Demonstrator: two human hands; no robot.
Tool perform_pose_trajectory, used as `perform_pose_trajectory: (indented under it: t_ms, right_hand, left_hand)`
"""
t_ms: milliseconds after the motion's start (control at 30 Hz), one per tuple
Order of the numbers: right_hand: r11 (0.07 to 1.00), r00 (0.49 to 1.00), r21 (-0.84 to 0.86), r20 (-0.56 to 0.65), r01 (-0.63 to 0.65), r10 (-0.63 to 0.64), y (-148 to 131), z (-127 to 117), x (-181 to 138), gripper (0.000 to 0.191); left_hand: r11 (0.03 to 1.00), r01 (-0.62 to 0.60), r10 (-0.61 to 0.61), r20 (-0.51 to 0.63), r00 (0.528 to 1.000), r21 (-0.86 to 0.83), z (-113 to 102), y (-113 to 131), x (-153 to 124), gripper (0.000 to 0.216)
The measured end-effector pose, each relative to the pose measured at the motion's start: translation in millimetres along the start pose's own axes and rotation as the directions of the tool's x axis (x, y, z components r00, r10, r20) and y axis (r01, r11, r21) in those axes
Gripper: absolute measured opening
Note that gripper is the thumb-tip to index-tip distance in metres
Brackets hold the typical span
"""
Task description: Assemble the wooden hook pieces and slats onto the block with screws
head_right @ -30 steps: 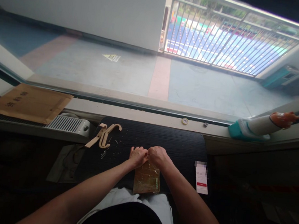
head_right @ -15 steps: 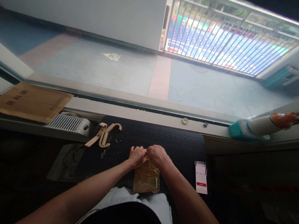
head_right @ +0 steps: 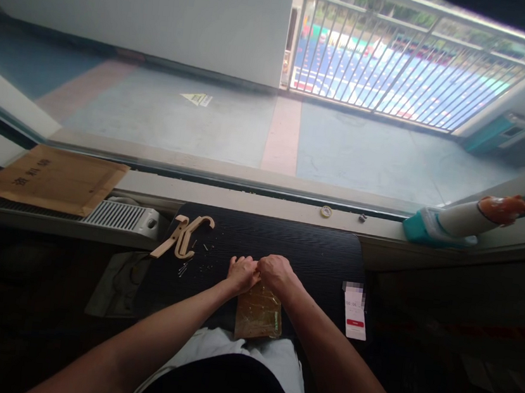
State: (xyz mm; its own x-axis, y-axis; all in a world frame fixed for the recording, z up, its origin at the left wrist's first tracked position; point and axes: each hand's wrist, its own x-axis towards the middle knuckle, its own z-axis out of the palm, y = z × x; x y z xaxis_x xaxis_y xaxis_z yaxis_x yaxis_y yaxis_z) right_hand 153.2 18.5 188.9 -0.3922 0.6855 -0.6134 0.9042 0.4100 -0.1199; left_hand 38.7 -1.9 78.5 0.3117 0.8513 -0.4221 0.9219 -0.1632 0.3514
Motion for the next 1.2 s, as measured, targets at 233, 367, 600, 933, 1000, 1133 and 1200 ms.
perform_pose_trajectory:
  t_ms: [233,367,600,933,1000,1133,1200]
  right_hand:
    - [0.996,1.0,0.09,-0.017,-0.023,0.025,8,13,3,0.026]
    - [0.989,0.997,0.13,-0.024,-0.072,0.076,7,13,3,0.03]
    - [0.998,0.998,0.033,0.029,-0.056,0.055,1,-8,-4,0.024]
    - [0.994,0.998,0.089,-0.002,-0.068,0.068,13,9,1,0.025]
    - [0.992,0.996,0.092,-0.004,-0.085,0.086,12,11,1,0.027]
    - [0.994,0.996,0.066,0.017,-0.09,0.089,5,6,-3,0.026]
    - [0.996,0.996,0.04,0.029,-0.08,0.079,1,1,-5,0.024]
  left_hand:
    - [1.0,0.002,-0.002,0.022,1.0,-0.001,-4,1,-1,0.024]
    - [1.0,-0.003,0.003,0.012,1.0,0.004,-4,1,-1,0.024]
    - [1.0,0.006,-0.006,0.017,1.0,-0.004,-4,2,-1,0.025]
    - [1.0,0.009,-0.008,0.012,1.0,-0.004,-5,2,-1,0.026]
    - [1.0,0.008,-0.008,0.021,1.0,-0.002,-6,2,-1,0.027]
    - [1.0,0.013,-0.013,0.034,0.999,-0.003,-6,2,-1,0.027]
    - [1.0,0.011,-0.011,0.034,0.999,-0.007,-5,1,0,0.027]
